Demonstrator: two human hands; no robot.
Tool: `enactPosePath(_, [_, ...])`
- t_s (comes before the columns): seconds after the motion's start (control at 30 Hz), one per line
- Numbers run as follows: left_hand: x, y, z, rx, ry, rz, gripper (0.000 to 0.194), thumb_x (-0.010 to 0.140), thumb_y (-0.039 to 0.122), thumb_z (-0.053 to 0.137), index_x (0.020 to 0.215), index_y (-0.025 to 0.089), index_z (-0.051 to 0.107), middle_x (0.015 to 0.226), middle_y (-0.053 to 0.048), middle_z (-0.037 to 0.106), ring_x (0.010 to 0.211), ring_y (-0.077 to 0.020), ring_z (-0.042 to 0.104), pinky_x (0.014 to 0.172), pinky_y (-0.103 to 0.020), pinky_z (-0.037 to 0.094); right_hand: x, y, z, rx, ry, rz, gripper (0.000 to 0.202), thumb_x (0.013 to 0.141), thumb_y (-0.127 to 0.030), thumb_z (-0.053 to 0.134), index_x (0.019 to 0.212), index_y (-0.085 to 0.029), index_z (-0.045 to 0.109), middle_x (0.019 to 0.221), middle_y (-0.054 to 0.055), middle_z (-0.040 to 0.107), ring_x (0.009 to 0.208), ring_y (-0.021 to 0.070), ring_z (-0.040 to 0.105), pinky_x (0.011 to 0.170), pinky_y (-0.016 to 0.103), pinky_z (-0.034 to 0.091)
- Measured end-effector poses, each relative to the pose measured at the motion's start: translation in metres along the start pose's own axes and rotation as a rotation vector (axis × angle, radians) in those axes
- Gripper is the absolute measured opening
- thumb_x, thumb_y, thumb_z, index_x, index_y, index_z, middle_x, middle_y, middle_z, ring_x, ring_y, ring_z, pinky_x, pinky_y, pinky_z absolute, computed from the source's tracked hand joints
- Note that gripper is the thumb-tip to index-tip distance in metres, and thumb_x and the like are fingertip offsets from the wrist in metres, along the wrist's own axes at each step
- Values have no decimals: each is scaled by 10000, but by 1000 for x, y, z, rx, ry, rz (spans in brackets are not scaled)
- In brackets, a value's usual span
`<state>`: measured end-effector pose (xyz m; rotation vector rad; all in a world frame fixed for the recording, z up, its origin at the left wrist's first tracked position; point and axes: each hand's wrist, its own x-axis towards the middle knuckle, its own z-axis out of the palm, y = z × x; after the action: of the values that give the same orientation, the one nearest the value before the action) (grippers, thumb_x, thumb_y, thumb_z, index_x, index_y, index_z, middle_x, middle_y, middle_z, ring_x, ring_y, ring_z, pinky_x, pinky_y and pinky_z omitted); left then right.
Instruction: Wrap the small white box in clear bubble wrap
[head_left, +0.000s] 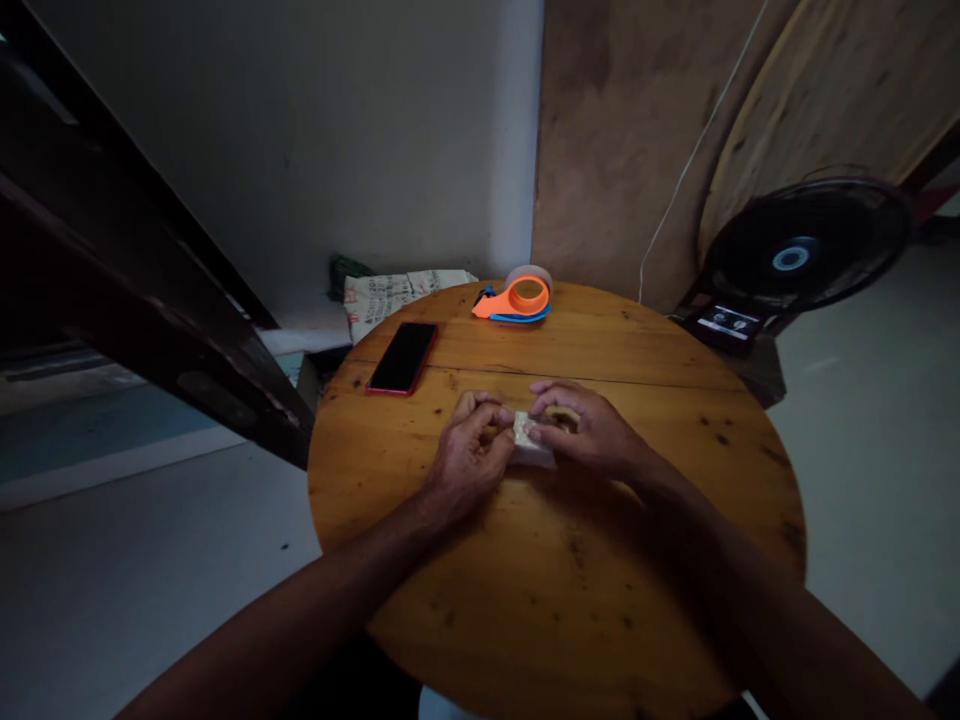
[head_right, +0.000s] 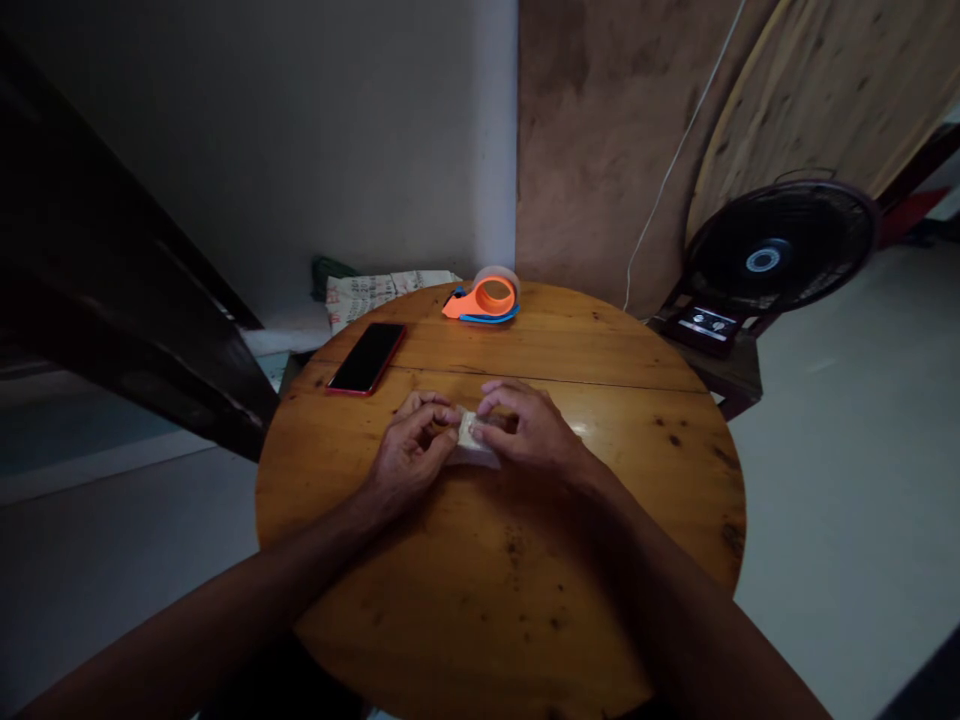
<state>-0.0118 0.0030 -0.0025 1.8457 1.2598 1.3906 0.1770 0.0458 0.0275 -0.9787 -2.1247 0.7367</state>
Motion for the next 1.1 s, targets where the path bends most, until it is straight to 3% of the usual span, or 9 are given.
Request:
enactPosePath(0.13, [-1,-1,1,23,3,13,120,787,110,550,826,193,627,991,-40,516,983,-148,549,733,-219,507,0,5,9,-101,119,-55,117,820,-244,582,787,-209,688,1055,70,694,1014,226,638,926,386,449])
enactPosePath(0.23, [0,-1,1,36,10,23,123,778,106,552,827,192,625,994,-38,525,962,-144,556,720,-218,507,0,8,9,-46,184,-5,142,847,-251,539,824,-207,672,1037,66,705,976,214,652,900,380,471])
enactPosePath(0.33, [0,-1,0,42,3,37,127,776,103,556,834,190,628,982,-38,533,946,-142,561,720,-222,508,0,5,4,20,160,30,124,829,-295,581,823,-204,664,1089,75,690,1016,217,646,887,369,485])
enactPosePath(0.5, [0,1,0,31,1,42,105,796,116,555,828,183,628,970,-41,524,933,-139,561,698,-217,503,-1,3,1,-167,37,-112,178,758,-326,702,891,-208,695,1176,94,657,1090,247,614,945,408,445])
enactPosePath(0.73, [0,1,0,63,-4,51,116,774,99,554,815,187,617,979,-43,525,948,-147,558,681,-212,493,-3,12,11,-312,158,-245,134,863,-262,587,839,-231,715,1063,56,716,983,214,652,889,400,445])
enactPosePath(0.9, [-1,0,1,43,13,71,115,772,93,552,813,184,608,975,-43,518,933,-139,559,702,-214,495,-1,10,8,-229,228,-143,147,880,-217,540,850,-221,684,1008,45,724,947,196,661,869,375,474])
enactPosePath(1.1, [-1,1,0,53,-2,78,99,787,105,555,813,182,612,987,-49,521,948,-146,556,730,-231,502,-1,-1,-6,-180,67,-164,117,821,-303,643,858,-213,706,1118,77,689,1017,211,652,901,369,483])
